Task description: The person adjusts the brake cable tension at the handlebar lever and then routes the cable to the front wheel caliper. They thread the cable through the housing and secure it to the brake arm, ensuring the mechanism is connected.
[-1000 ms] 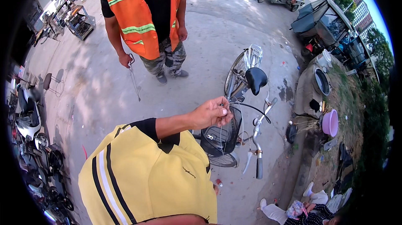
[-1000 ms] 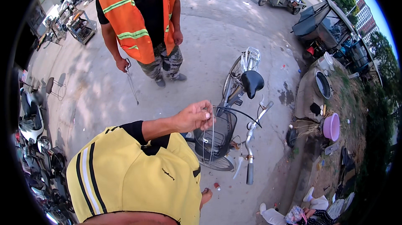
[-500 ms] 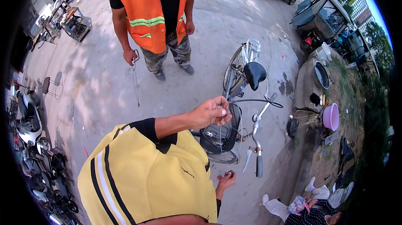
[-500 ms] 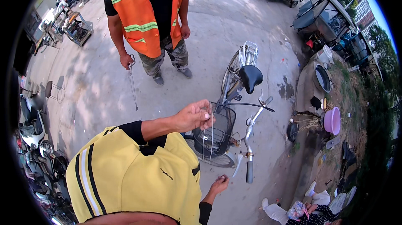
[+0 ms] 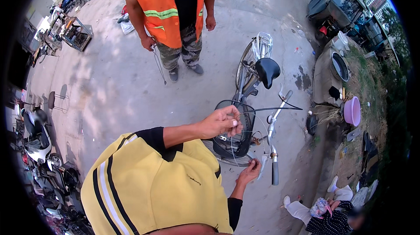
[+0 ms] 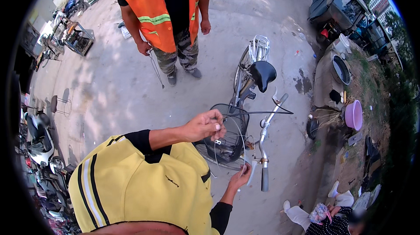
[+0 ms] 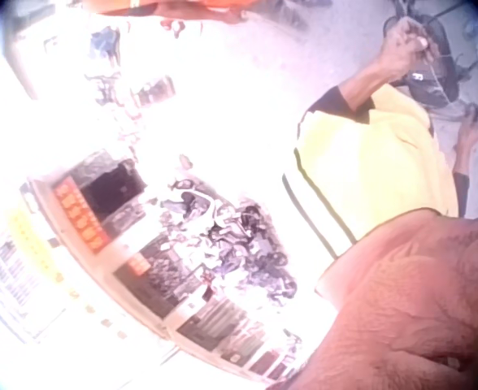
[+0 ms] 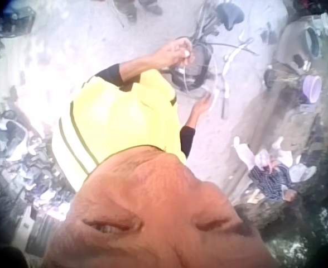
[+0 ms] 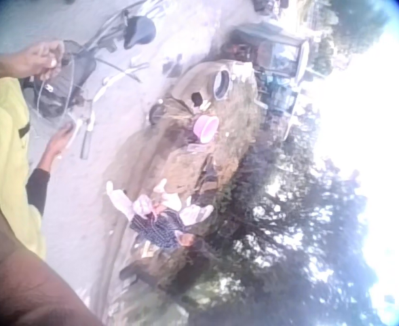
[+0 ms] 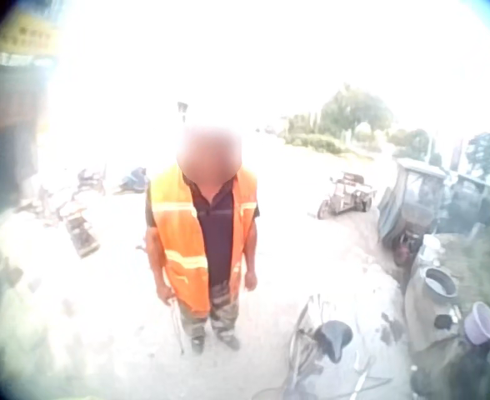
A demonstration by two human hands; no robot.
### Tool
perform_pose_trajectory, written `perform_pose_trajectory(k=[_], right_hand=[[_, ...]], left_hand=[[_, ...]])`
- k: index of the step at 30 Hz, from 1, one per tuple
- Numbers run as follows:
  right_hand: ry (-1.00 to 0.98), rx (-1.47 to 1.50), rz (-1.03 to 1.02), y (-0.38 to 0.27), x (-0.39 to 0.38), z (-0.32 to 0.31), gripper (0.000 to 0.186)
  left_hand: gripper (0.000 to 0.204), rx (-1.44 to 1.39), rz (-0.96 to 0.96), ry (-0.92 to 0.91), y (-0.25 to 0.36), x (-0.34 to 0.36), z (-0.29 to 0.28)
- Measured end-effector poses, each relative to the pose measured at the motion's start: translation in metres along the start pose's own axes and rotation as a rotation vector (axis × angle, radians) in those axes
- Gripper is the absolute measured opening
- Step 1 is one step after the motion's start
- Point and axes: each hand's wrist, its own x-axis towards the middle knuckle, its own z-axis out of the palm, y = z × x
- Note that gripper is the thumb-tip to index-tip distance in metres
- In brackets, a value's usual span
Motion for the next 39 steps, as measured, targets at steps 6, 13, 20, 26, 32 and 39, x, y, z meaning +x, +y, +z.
perform_pose_trajectory(k=[6,13,20,26,32,39], right_hand=[[0.173,-0.025,0.02,-0.025,0.027,-0.007,0.024],[0.236,0.081,-0.005,-0.066,0.044,-0.003,0.019],[0.208,0.012,-0.047,-0.044,0.052,-0.002,0.019],[0.139,0.335,-0.001,-0.026,0.061,0.012,0.016],[0.194,0.607,0.095,-0.012,0.069,0.017,0.019],[0.185,0.783,0.231,0.006,0.071,0.016,0.023]], left_hand=[[0.013,0.013,-0.033,0.063,0.007,0.007,-0.01],[0.016,0.033,-0.073,0.022,-0.002,0.018,-0.027],[0.016,0.011,-0.103,0.072,0.001,0.027,-0.03],[0.015,0.029,-0.135,0.11,0.0,0.034,-0.029],[0.016,0.041,-0.125,0.12,0.002,0.039,-0.028],[0.016,0.07,-0.136,0.131,0.002,0.044,-0.024]])
